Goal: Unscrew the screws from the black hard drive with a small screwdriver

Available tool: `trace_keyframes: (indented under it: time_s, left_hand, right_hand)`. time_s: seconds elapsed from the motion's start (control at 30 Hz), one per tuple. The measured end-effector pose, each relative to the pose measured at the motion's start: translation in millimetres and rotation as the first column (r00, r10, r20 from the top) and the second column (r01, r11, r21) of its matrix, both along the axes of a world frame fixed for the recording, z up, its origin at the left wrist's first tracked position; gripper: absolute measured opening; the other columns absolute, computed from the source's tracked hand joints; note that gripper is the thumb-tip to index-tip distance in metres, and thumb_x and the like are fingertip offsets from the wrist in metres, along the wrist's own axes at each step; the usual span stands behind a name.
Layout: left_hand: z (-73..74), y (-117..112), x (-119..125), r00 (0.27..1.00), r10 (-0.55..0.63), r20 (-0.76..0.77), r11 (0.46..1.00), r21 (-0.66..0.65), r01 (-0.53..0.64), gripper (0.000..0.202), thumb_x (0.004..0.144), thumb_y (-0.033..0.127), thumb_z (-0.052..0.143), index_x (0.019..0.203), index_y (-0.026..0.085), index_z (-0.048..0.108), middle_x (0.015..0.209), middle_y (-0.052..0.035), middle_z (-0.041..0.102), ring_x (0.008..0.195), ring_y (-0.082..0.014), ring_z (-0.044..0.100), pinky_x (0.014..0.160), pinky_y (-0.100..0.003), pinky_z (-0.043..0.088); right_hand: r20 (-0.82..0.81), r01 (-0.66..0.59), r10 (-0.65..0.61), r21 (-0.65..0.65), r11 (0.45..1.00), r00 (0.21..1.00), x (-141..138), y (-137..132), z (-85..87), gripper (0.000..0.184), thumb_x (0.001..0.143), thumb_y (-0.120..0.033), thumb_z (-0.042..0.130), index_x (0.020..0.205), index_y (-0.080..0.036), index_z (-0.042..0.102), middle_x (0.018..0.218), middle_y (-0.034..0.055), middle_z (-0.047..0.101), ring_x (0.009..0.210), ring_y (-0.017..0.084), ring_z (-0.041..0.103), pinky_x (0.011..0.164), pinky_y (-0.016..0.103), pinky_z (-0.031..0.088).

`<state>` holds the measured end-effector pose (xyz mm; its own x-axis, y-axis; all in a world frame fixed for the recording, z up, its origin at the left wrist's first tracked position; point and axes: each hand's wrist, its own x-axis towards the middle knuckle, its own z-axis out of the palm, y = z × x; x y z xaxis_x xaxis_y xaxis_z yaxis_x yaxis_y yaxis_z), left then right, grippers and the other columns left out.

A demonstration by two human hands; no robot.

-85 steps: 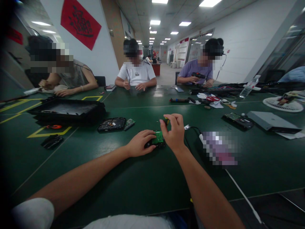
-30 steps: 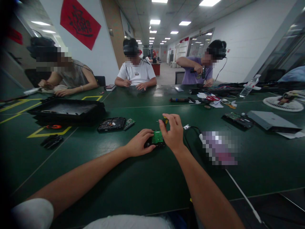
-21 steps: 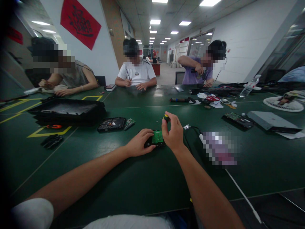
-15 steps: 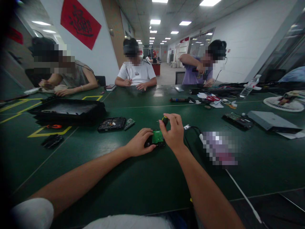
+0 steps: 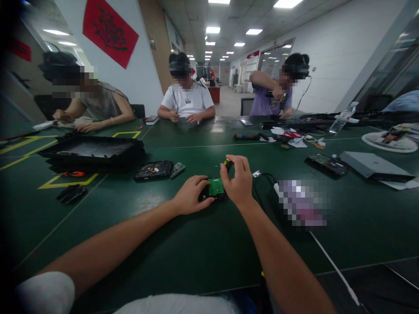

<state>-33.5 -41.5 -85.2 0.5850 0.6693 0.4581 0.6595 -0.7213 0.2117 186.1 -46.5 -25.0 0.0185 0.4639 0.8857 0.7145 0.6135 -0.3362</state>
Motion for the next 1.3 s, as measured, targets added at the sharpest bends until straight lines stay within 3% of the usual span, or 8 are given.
trace_keyframes:
  time_s: [0.17, 0.47, 0.87, 1.17, 1.3]
  left_hand:
    - [0.5, 0.3, -0.1, 1.0, 0.004, -0.008, 1.0, -0.003, -0.004, 0.06, 0.09, 0.062, 0.063, 0.131, 0.018, 0.059, 0.139, -0.0176, 0.058, 0.129, -0.0361, 0.056, 0.112, -0.056, 0.045]
    - [-1.8, 1.3, -0.7, 1.0, 0.004, -0.011, 1.0, -0.011, -0.005, 0.061, 0.09, 0.062, 0.064, 0.132, 0.018, 0.06, 0.139, -0.0182, 0.059, 0.131, -0.0364, 0.055, 0.113, -0.056, 0.045]
    - [-0.8, 0.7, -0.4, 1.0, -0.001, -0.007, 1.0, -0.004, 0.001, 0.061, 0.09, 0.062, 0.063, 0.13, 0.016, 0.061, 0.138, -0.019, 0.06, 0.13, -0.0361, 0.056, 0.112, -0.055, 0.046]
    - [0.2, 0.5, -1.1, 1.0, -0.001, -0.013, 1.0, -0.015, 0.0, 0.06, 0.09, 0.062, 0.063, 0.131, 0.018, 0.06, 0.139, -0.0185, 0.059, 0.13, -0.0366, 0.056, 0.112, -0.057, 0.046]
    - [0.0, 0.6, -1.1, 1.0, 0.004, -0.014, 1.0, -0.016, -0.004, 0.061, 0.09, 0.063, 0.063, 0.132, 0.018, 0.06, 0.139, -0.0183, 0.058, 0.131, -0.0364, 0.056, 0.113, -0.056, 0.045]
  right_hand:
    - [-0.001, 0.025, -0.025, 0.008, 1.0, 1.0, -0.5, -1.3, 2.0, 0.026, 0.093, -0.034, 0.07, 0.115, -0.023, 0.06, 0.108, 0.0099, 0.065, 0.103, 0.027, 0.063, 0.089, 0.046, 0.057]
    - [0.001, 0.003, -0.003, -0.025, 1.0, 1.0, -2.9, -0.1, -1.0, 0.031, 0.098, -0.029, 0.062, 0.129, -0.024, 0.059, 0.116, 0.0113, 0.065, 0.107, 0.027, 0.064, 0.092, 0.047, 0.057]
    - [-0.016, -0.007, 0.007, -0.042, 0.999, 1.0, -1.8, 1.4, -4.5, 0.033, 0.098, -0.029, 0.062, 0.13, -0.022, 0.056, 0.119, 0.0115, 0.067, 0.103, 0.025, 0.068, 0.089, 0.045, 0.059]
    - [-0.042, 0.046, -0.047, -0.022, 0.999, 0.998, 0.4, 3.6, -3.6, 0.034, 0.091, -0.037, 0.073, 0.117, -0.022, 0.057, 0.109, 0.0092, 0.064, 0.094, 0.025, 0.065, 0.083, 0.044, 0.059]
    - [-0.036, 0.025, -0.027, -0.048, 0.999, 0.999, 0.3, 4.1, -6.0, 0.033, 0.095, -0.033, 0.067, 0.124, -0.021, 0.057, 0.114, 0.0115, 0.066, 0.098, 0.025, 0.067, 0.086, 0.045, 0.059]
